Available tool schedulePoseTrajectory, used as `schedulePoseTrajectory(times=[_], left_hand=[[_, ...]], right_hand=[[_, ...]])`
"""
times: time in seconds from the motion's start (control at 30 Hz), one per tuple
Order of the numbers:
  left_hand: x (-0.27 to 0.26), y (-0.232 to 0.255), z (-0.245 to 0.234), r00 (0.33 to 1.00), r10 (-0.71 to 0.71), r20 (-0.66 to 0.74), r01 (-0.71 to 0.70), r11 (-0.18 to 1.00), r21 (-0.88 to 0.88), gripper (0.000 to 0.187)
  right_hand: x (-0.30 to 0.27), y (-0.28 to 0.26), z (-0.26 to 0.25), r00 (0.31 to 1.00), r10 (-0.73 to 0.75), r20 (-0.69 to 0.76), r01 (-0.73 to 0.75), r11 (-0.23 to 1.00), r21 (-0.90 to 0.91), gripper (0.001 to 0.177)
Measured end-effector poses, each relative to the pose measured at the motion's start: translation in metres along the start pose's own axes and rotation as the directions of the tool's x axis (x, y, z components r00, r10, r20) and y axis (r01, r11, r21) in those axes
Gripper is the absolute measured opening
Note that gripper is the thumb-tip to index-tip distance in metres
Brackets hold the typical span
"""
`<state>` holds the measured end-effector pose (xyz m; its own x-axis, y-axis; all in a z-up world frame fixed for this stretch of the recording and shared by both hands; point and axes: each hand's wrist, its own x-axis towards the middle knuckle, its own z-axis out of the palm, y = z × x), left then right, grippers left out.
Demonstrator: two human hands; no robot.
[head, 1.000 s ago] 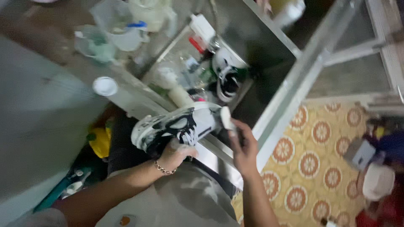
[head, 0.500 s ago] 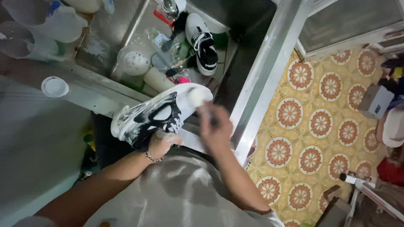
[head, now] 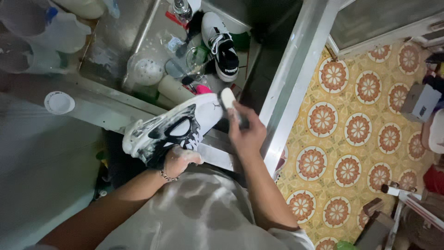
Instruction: The person cleans several sneakers at a sink by scrubbing the soles and sides with a brush and soapy water, then wipes them with a cloth.
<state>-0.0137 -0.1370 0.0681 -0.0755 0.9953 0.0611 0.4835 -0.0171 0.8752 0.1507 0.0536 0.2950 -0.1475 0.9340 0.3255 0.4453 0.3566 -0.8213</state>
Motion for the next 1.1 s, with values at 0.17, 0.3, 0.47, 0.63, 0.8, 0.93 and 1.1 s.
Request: schedulePoseTrajectory(times=[0.17, 0.3, 0.47, 0.63, 0.8, 0.93, 1.1], left_hand=[[0.005, 0.025, -0.014, 0.996, -0.072, 0.057, 0.079, 0.988, -0.132, 0.047], [-0.015, -0.018, 0.015, 1.000, -0.008, -0.002, 0.008, 0.985, -0.173, 0.030], [-0.022, -0.027, 0.036, 0.889, 0.427, -0.168, -0.357, 0.874, 0.331, 0.027], [0.009, -0.010, -0.020, 0.939, 0.343, -0.040, -0.344, 0.938, -0.046, 0.040], [-0.013, -0.024, 0.015, 0.958, 0.221, -0.185, -0.202, 0.973, 0.112, 0.015], [-0.008, -0.031, 0.021, 0.960, 0.206, -0.189, -0.165, 0.963, 0.214, 0.023], [0.024, 0.062, -0.045, 0.927, -0.373, -0.033, 0.357, 0.907, -0.224, 0.026]], right_hand=[[0.001, -0.062, 0.011, 0.995, -0.005, 0.104, 0.011, 0.998, -0.056, 0.017], [0.029, -0.029, -0.015, 0.995, 0.026, 0.097, -0.014, 0.993, -0.117, 0.017], [0.004, -0.066, 0.012, 0.987, -0.012, 0.157, 0.019, 0.999, -0.045, 0.016], [0.010, -0.009, -0.014, 0.998, 0.058, -0.034, -0.063, 0.982, -0.177, 0.014], [-0.014, -0.023, 0.011, 0.996, 0.093, -0.001, -0.093, 0.995, -0.040, 0.014], [0.009, -0.016, -0.007, 0.987, 0.124, -0.103, -0.146, 0.958, -0.248, 0.017], [-0.018, -0.023, 0.018, 0.991, 0.130, -0.038, -0.132, 0.990, -0.045, 0.014]])
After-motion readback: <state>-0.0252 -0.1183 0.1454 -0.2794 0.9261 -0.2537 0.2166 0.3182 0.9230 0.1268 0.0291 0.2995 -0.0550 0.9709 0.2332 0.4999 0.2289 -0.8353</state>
